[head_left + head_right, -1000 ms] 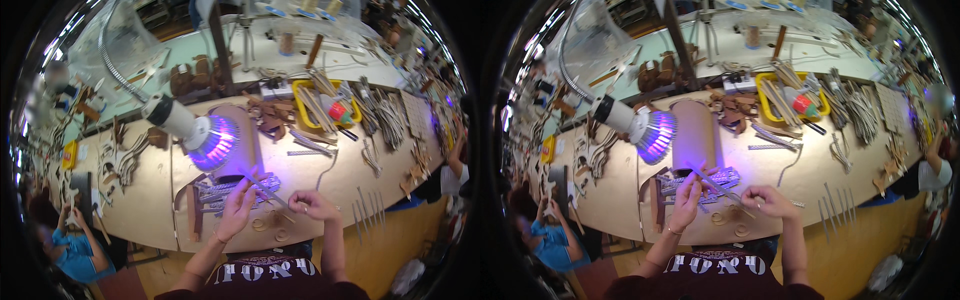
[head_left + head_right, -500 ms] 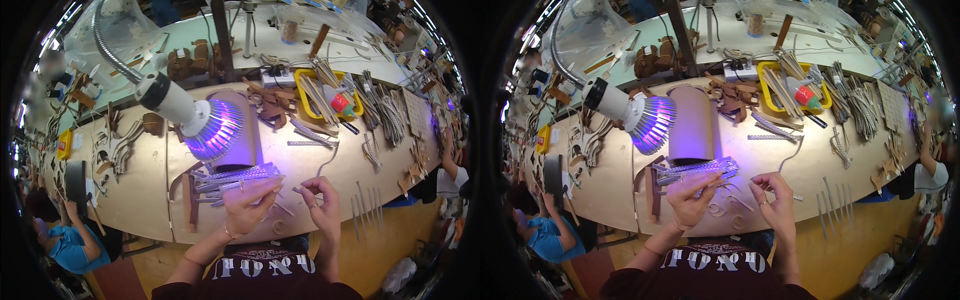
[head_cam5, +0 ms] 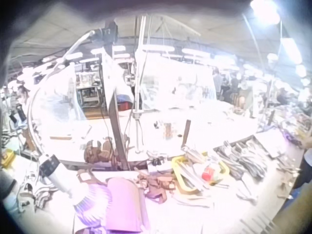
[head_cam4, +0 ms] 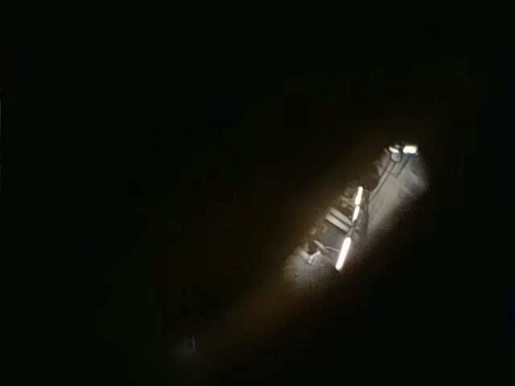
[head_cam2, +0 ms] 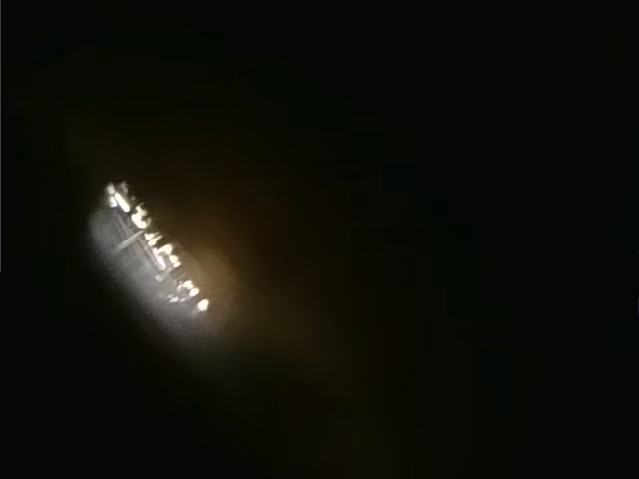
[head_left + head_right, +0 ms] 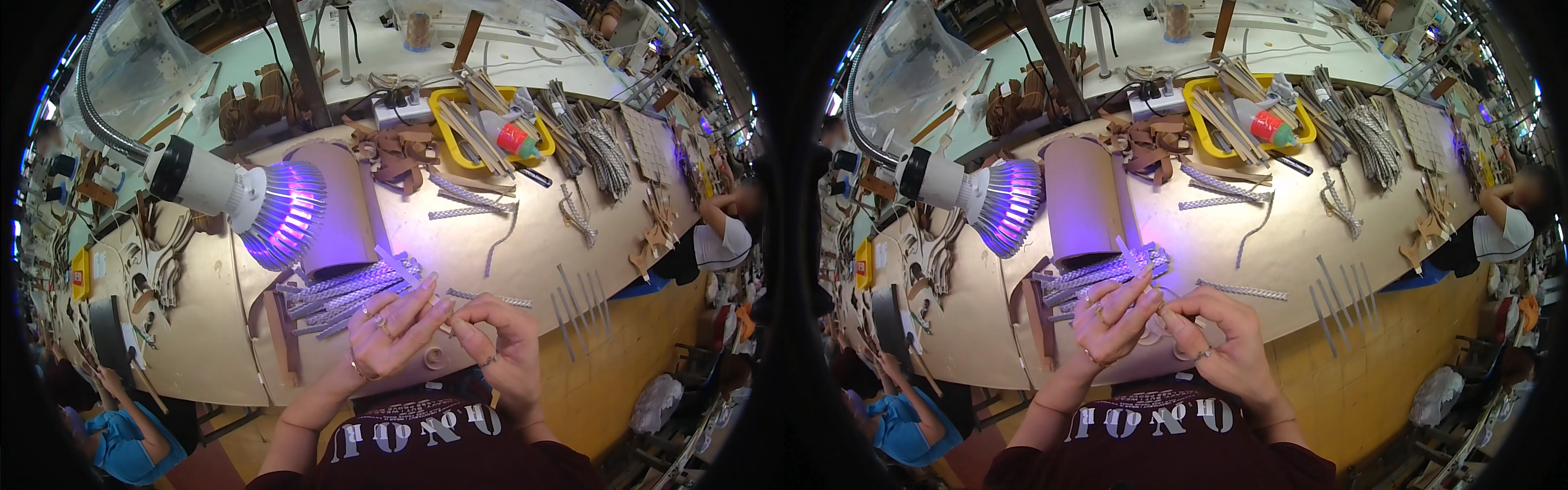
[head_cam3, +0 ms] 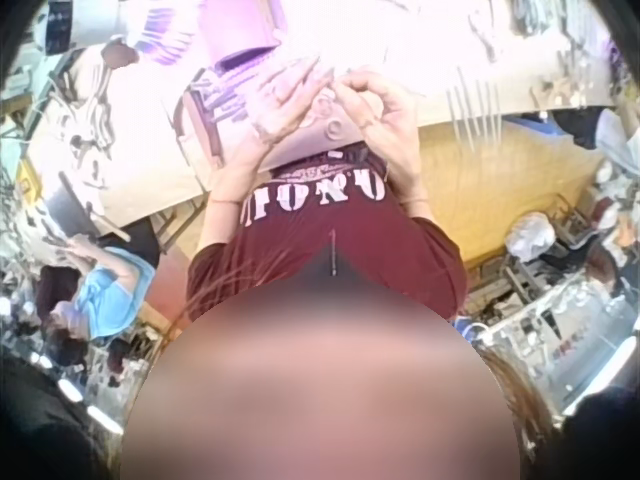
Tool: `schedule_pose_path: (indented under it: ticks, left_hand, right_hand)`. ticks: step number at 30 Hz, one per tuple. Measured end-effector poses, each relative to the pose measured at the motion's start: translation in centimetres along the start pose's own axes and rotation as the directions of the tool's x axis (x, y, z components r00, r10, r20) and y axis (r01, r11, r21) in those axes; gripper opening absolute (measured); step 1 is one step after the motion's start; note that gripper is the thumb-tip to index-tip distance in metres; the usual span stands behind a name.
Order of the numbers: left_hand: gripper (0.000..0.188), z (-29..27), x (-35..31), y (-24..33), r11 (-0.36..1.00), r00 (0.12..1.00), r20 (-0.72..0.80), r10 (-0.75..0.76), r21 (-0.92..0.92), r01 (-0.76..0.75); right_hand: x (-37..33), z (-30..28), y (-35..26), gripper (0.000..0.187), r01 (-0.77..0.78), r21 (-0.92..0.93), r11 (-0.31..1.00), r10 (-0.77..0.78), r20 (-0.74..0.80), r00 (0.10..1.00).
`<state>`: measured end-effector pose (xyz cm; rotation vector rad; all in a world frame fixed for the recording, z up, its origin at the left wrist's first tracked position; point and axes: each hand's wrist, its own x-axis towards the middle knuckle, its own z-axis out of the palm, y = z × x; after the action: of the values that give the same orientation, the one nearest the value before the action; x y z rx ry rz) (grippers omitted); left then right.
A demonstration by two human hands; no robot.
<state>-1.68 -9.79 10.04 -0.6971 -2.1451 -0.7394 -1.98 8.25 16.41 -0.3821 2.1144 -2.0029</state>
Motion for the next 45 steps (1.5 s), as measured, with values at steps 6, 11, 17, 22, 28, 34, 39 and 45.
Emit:
schedule_pose_path:
  ticks: [6, 11, 17, 22, 28, 34, 39, 45]
  left_hand:
    - [0.034, 0.0, -0.1, -0.1, 1.0, 1.0, 0.0, 0.013, 0.016, -0.013]
    - [0.033, 0.2, -0.1, -0.1, 1.0, 0.999, 0.021, 0.024, 0.02, -0.024]
    - [0.035, 0.6, -0.4, 0.2, 1.0, 1.0, 0.015, 0.009, 0.021, -0.01]
    - [0.035, 0.8, -0.5, 0.0, 0.999, 1.0, 0.003, 0.006, 0.034, -0.006]
    - [0.035, 1.0, -0.6, 0.2, 0.999, 1.0, -0.002, 0.03, 0.044, -0.03]
    - [0.035, 1.2, -0.6, 0.1, 0.999, 1.0, -0.004, 0.015, 0.036, -0.015]
    - [0.035, 1.3, -0.6, 0.2, 1.0, 1.0, -0.001, 0.015, 0.028, -0.015]
    - [0.036, 1.6, -1.1, 0.2, 1.0, 1.0, -0.012, -0.01, -0.009, 0.01]
  right_hand:
    - [-0.1, 0.1, -0.1, 0.006, -0.116, 0.051, 0.992, 0.118, -0.034, 0.992]
    - [0.0, 0.0, 0.3, 0.006, -0.09, 0.035, 0.995, 0.092, -0.038, 0.995]
    - [0.1, -0.1, 0.9, 0.008, -0.046, 0.068, 0.997, 0.048, -0.025, 0.999]
    - [0.2, -0.2, 1.2, 0.008, 0.017, -0.045, 0.999, -0.018, -0.029, 0.999]
    - [0.2, -0.4, 1.5, 0.006, 0.033, -0.005, 0.999, -0.033, -0.034, 0.999]
    - [0.3, -0.4, 1.5, 0.005, 0.046, -0.063, 0.997, -0.049, -0.04, 0.998]
    - [0.2, -0.5, 1.6, 0.004, -0.007, -0.021, 1.0, 0.006, -0.051, 0.999]
    - [0.2, -0.6, 1.6, 0.004, -0.01, -0.096, 0.995, 0.007, -0.035, 0.999]
